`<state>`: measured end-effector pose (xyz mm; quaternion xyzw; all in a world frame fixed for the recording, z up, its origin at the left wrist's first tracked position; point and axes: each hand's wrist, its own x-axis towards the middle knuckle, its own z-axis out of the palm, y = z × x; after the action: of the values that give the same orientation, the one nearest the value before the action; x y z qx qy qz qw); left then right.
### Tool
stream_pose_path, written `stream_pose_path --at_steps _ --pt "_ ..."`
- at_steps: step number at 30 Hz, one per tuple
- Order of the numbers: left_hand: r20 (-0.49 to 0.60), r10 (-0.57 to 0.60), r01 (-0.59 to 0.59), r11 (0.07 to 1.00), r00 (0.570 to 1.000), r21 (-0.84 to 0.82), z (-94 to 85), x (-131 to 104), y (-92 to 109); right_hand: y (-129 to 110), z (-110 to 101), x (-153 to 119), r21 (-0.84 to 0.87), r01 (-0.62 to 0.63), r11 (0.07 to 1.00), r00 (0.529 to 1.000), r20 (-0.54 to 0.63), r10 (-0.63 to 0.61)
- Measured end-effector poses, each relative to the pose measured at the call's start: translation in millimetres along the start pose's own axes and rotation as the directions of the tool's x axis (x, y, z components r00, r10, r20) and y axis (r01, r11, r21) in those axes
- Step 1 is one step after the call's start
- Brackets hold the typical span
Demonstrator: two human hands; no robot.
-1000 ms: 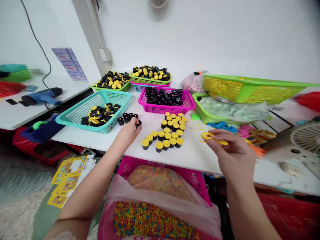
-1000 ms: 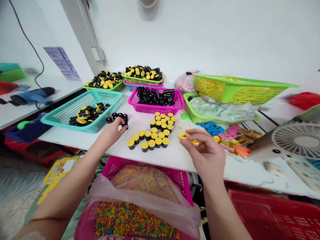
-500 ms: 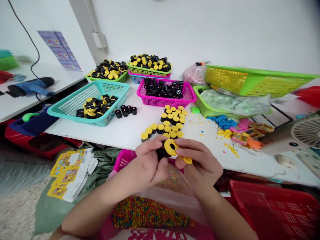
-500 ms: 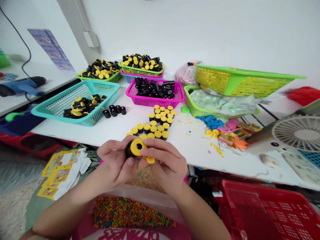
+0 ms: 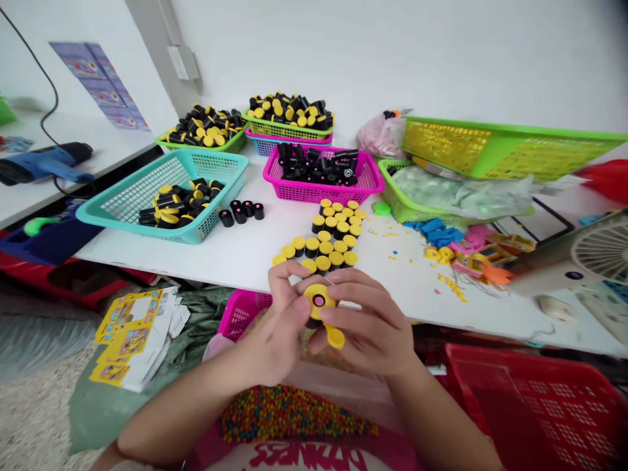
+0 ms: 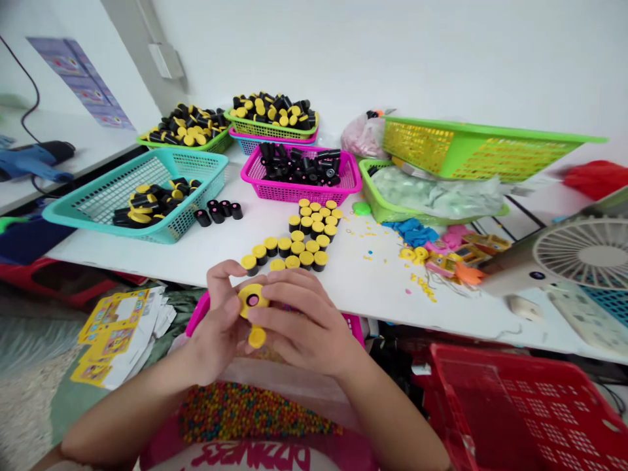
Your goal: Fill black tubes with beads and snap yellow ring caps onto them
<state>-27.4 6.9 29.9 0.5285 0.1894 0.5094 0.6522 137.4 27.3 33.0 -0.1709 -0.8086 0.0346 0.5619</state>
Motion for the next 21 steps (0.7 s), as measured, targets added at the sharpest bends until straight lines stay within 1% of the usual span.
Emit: stream_pose_path --at_steps 2,3,5,9,11,13,14,15,16,17,18,19,20,21 --pt "0.004 -0.127 0.123 0.958 0.992 -0.259 1.5 1.1 1.3 -0.2 2.7 0.4 -0.007 0.012 1.000 0.999 0.034 -0.012" --pt "0.010 -0.187 0.179 0.921 0.982 -0.346 2.3 2.4 2.9 -0.9 4.0 0.0 -0.013 0.001 1.000 0.999 0.045 0.000" --pt "0.011 -0.277 0.252 0.856 0.961 -0.452 4.7 6.2 6.7 -2.9 5.6 -1.7 -0.025 -0.024 0.999 0.998 0.060 0.026" --pt "-0.007 -0.366 0.303 0.779 0.930 -0.549 14.1 12.5 13.0 -9.0 7.2 -6.6 -0.010 -0.111 0.994 0.993 0.039 0.112" --pt "-0.012 -0.411 0.331 0.751 0.911 -0.571 19.4 13.5 14.1 -12.1 8.0 -9.0 -0.002 -0.150 0.989 0.988 0.025 0.150" --pt "-0.036 -0.449 0.351 0.744 0.893 -0.568 22.6 12.8 12.3 -14.1 7.8 -10.3 0.001 -0.165 0.986 0.986 -0.009 0.165" --pt "-0.056 -0.454 0.350 0.755 0.889 -0.554 22.9 12.0 9.9 -14.4 6.8 -10.3 0.009 -0.179 0.984 0.984 -0.015 0.179" --pt "-0.072 -0.439 0.339 0.778 0.895 -0.529 22.1 10.8 6.5 -14.1 5.1 -9.6 0.028 -0.207 0.978 0.978 -0.001 0.207" --pt "-0.087 -0.393 0.306 0.818 0.915 -0.487 20.2 9.4 2.3 -13.2 2.7 -8.6 0.063 -0.253 0.965 0.967 0.038 0.251" --pt "-0.098 -0.320 0.253 0.872 0.942 -0.419 17.3 7.9 -2.4 -11.8 0.1 -7.2 0.115 -0.306 0.945 0.951 0.087 0.297" --pt "-0.109 -0.221 0.177 0.933 0.969 -0.315 13.6 6.4 -6.9 -9.9 -2.5 -5.8 0.187 -0.350 0.918 0.935 0.128 0.330" --pt "-0.106 -0.112 0.094 0.982 0.988 -0.163 9.2 5.1 -10.8 -8.0 -4.7 -4.7 0.273 -0.377 0.885 0.926 0.145 0.350" --pt "-0.075 -0.009 0.012 0.999 0.997 0.041 4.5 4.3 -13.3 -6.0 -6.1 -4.0 0.362 -0.390 0.847 0.921 0.137 0.365" --pt "-0.016 0.084 -0.077 0.961 0.996 0.266 -0.4 4.0 -14.2 -4.2 -6.5 -3.8 0.445 -0.393 0.805 0.916 0.108 0.387"
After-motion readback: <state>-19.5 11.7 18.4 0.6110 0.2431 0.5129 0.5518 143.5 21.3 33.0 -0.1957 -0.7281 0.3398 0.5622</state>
